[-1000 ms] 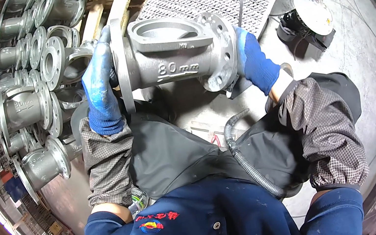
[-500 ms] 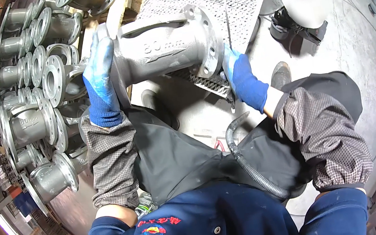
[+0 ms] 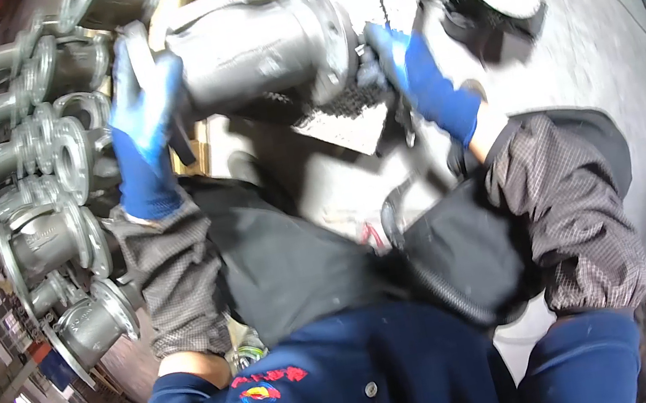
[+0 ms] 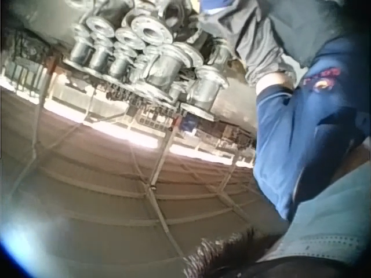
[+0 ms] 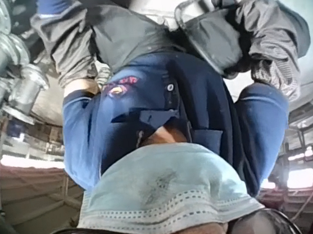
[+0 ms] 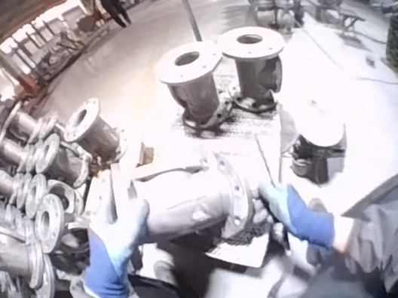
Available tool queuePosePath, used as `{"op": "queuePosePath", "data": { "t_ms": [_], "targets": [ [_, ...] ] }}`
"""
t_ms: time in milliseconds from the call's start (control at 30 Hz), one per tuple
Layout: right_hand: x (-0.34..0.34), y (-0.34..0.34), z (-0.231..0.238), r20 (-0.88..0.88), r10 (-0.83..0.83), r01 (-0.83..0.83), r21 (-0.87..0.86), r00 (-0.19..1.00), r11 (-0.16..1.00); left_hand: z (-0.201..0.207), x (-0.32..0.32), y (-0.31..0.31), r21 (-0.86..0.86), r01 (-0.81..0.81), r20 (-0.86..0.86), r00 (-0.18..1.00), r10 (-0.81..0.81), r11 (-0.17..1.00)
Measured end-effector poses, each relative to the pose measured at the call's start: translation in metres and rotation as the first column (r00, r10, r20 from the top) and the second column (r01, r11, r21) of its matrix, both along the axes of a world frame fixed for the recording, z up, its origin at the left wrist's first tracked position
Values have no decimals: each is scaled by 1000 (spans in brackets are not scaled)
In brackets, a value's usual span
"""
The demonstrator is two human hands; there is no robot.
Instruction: The person holds a metal valve body, turning it over to view different sides and openings. The person uses a brush to scrub the interior and exterior surfaces of the valve body and then uses an air nozzle to blow air into the valve openings.
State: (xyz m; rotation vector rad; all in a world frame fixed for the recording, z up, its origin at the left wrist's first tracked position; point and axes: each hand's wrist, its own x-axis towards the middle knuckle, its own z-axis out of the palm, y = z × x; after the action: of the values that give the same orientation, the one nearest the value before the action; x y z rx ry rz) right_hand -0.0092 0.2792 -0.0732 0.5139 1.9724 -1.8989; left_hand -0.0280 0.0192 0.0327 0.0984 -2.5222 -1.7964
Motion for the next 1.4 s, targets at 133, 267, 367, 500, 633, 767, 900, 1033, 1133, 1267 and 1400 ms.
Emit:
{"op": "queuePosePath", "data": {
  "t_ms": [133,267,367,500,633,767,900,1033,1133,1267,1400],
  "targets": [
    [42,68,-53,165,-114,114,13,980,993,-31,-21,-50,-810,-24,-521,489,-700,586],
    [119,101,-114,646,-12,193,-210,763,959,-26,-20,-37,-814,-35,-516,503,-693,580],
    [151,77,-137,646,164,-183,-39,746,982,-29,-15,-25,-651,173,-528,596,-605,739],
    [184,37,-182,154,681,-698,165,716,697,-10,-9,9,-216,7,-201,978,-52,976],
    [181,34,-179,46,854,-763,477,518,437,-7,-15,9,-313,80,-266,949,-168,947],
    [136,57,-107,506,-185,185,52,843,981,-22,-23,1,-300,99,-365,907,-210,949],
    [102,66,-11,319,-284,372,-262,904,890,-20,-25,-7,-541,40,-471,813,-342,840],
    [87,33,81,-122,-104,86,-142,987,986,-18,-24,12,-101,68,-423,900,-105,993],
    [52,-9,116,-519,136,-168,-15,844,986,-18,-20,-4,-77,200,-284,935,-214,977],
    [19,-57,119,-554,237,-368,-137,798,920,-6,-17,17,21,242,-274,934,-227,970],
    [12,-79,107,-292,293,-342,-136,911,930,-16,-22,13,53,321,-343,895,-285,945]
  ]
}}
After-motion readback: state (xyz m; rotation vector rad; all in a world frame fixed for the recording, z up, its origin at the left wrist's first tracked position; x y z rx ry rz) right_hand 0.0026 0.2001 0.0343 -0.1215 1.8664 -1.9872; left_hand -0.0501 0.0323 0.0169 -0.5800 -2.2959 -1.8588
